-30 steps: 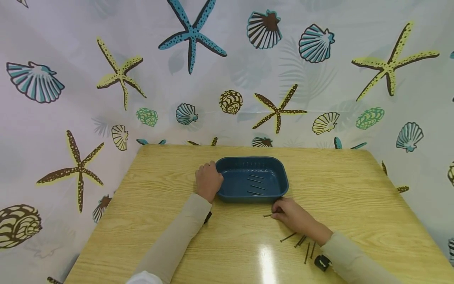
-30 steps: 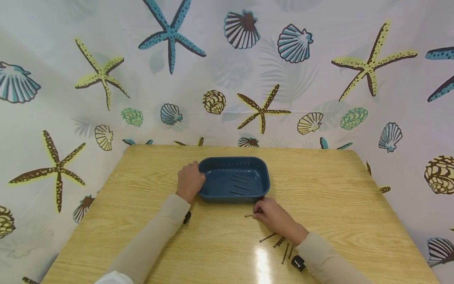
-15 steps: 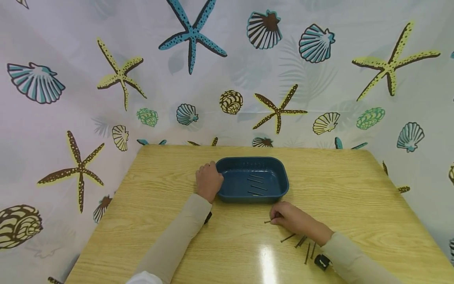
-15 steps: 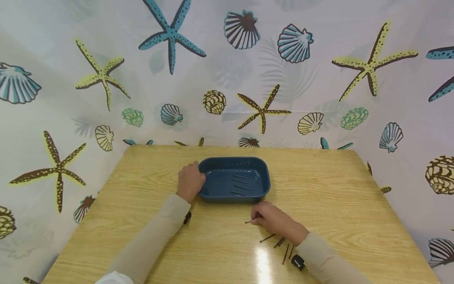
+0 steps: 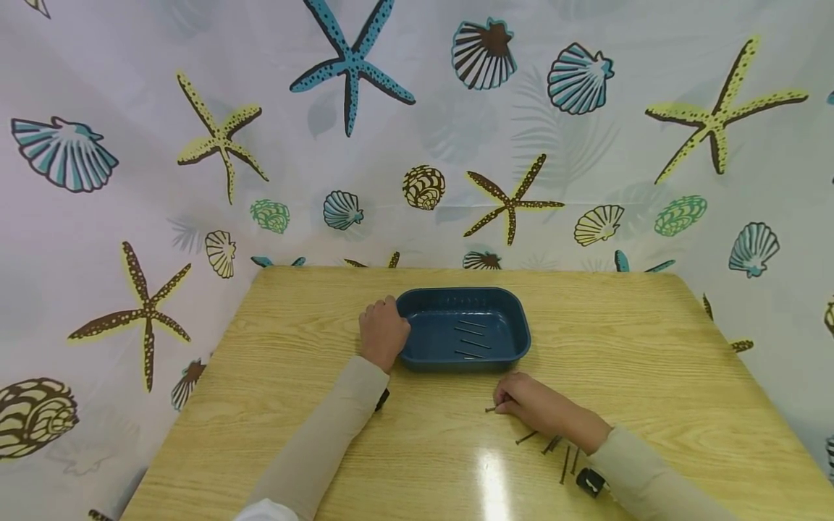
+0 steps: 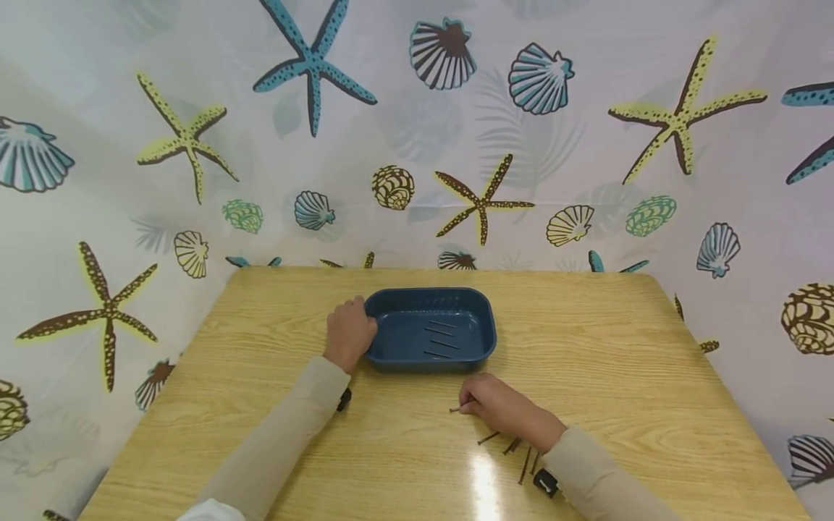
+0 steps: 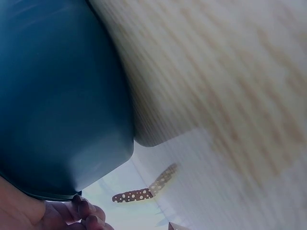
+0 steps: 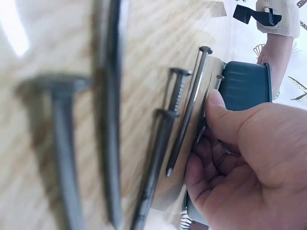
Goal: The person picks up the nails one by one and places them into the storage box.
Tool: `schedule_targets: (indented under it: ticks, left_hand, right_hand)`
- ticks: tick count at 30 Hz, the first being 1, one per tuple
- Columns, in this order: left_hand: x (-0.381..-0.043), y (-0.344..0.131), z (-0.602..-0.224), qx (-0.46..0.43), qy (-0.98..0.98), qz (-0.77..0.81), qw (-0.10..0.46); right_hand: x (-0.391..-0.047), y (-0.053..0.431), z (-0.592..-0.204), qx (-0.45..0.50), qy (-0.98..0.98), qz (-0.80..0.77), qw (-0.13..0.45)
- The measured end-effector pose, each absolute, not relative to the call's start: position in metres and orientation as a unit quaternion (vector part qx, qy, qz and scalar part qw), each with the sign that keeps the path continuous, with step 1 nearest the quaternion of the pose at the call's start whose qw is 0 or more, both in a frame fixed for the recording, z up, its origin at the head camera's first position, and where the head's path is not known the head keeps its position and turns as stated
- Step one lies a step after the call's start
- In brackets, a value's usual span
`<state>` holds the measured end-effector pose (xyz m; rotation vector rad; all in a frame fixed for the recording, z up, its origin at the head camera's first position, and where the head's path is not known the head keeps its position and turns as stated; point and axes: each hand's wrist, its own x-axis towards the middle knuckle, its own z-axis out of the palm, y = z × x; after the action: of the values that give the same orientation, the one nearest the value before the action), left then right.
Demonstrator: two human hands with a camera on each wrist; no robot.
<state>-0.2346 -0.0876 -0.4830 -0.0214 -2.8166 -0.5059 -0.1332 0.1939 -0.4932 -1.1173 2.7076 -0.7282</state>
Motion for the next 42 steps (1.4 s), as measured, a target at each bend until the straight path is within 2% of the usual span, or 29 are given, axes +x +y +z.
schedule_targets:
  ticks: [9,17,31,42]
  left_hand:
    - [-0.235,-0.087,-0.483,-0.004,-0.974,-0.174,0.144]
    - [-0.235,-0.086,-0.482,0.0,-0.975,-0.177,0.134]
    - [-0.233,-0.087,-0.481,-0.004,-0.973,-0.181,0.14]
    - [-0.235,-0.087,-0.485,-0.01,-0.974,-0.173,0.144]
  right_hand:
    - [-0.133,0.195,-0.492,-0.328,0.902,-0.262,0.1]
    - [-0.13,0.194,-0.484,-0.343,0.901,-0.258,0.07]
    - [-0.138,0.189,-0.452,-0.347,0.887,-0.3,0.061]
    - [-0.152,0.185,-0.431,-0.329,0.894,-0.304,0.018]
